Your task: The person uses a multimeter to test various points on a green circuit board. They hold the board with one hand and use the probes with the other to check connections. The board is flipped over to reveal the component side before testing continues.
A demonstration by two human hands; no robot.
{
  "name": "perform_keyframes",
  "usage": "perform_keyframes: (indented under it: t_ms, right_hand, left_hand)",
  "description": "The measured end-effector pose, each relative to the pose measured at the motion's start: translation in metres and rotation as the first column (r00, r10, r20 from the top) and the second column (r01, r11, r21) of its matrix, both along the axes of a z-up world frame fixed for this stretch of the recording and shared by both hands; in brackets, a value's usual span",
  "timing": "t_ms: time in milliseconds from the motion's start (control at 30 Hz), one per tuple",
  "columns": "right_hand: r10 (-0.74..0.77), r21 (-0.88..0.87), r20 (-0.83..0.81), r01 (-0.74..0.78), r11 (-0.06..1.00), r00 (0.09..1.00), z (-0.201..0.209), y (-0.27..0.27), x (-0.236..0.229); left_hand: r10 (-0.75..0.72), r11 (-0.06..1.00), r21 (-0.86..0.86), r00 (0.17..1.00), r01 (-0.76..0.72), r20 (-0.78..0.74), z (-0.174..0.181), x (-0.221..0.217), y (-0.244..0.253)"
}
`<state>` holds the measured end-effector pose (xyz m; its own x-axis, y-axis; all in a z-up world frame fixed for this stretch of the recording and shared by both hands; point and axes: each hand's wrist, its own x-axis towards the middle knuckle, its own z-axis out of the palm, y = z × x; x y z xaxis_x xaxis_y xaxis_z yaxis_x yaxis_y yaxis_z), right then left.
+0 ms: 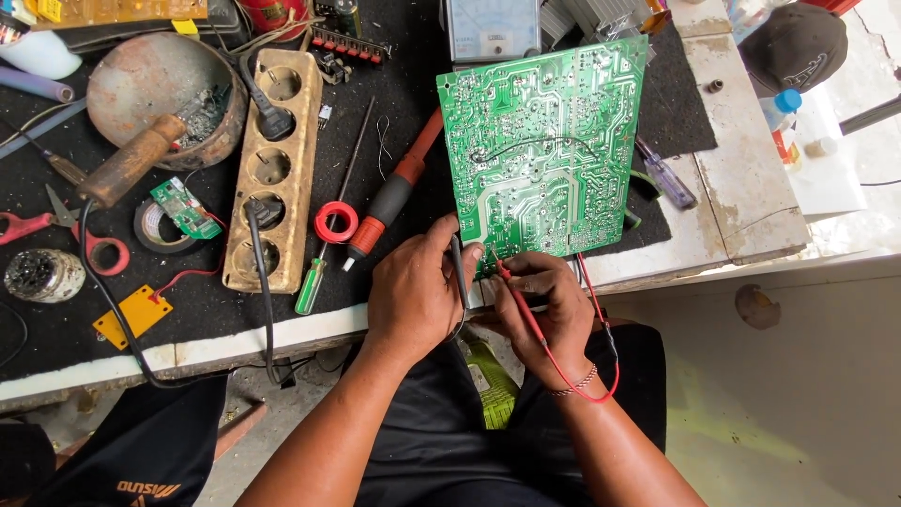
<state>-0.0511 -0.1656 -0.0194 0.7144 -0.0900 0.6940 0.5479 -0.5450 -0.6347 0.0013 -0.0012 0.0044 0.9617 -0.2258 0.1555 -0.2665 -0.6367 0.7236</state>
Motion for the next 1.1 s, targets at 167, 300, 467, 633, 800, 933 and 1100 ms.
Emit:
perform_keyframes:
  t_ms: [167,300,467,633,800,933,1100]
  right_hand:
    - [0.014,-0.010,0.006,-0.014,1.000,1.000,0.000,-0.004,-0.001]
    - [-0.023,0.007,0.023,0.023,1.000,0.999,0.005,-0.008,-0.002]
    - [0.017,0.011,0.045,-0.017,1.000,0.999,0.002,-0.002,-0.003]
    - [0.048,0.024,0.044,-0.049,0.998,0.998,-0.004,-0.007,-0.003]
    - [0.039,0.052,0.010,-0.039,0.998,0.999,-0.001,-0.011,-0.003]
    - [0.072,0.030,0.009,-0.072,0.997,0.997,0.006,-0.010,-0.004]
    - [0.120,0.026,0.029,-0.120,0.992,0.992,0.001,-0.018,-0.004]
  left_hand:
    - [-0.002,1.000,0.002,1.000,0.002,0.012,0.001,0.000,0.000]
    - [0.001,1.000,-0.007,1.000,-0.001,0.018,0.004,-0.001,0.000]
    - [-0.007,1.000,-0.014,1.000,0.007,0.002,0.010,-0.002,-0.001]
    - [0.026,0.999,0.034,1.000,-0.026,-0.017,0.015,-0.003,-0.003]
    - [0.031,0.999,0.037,0.999,-0.030,-0.008,0.016,-0.005,-0.006]
    - [0.033,0.999,0.037,0.999,-0.033,0.006,0.018,-0.009,-0.007]
    - [0.035,0.998,0.042,0.999,-0.037,0.041,0.018,-0.011,-0.008]
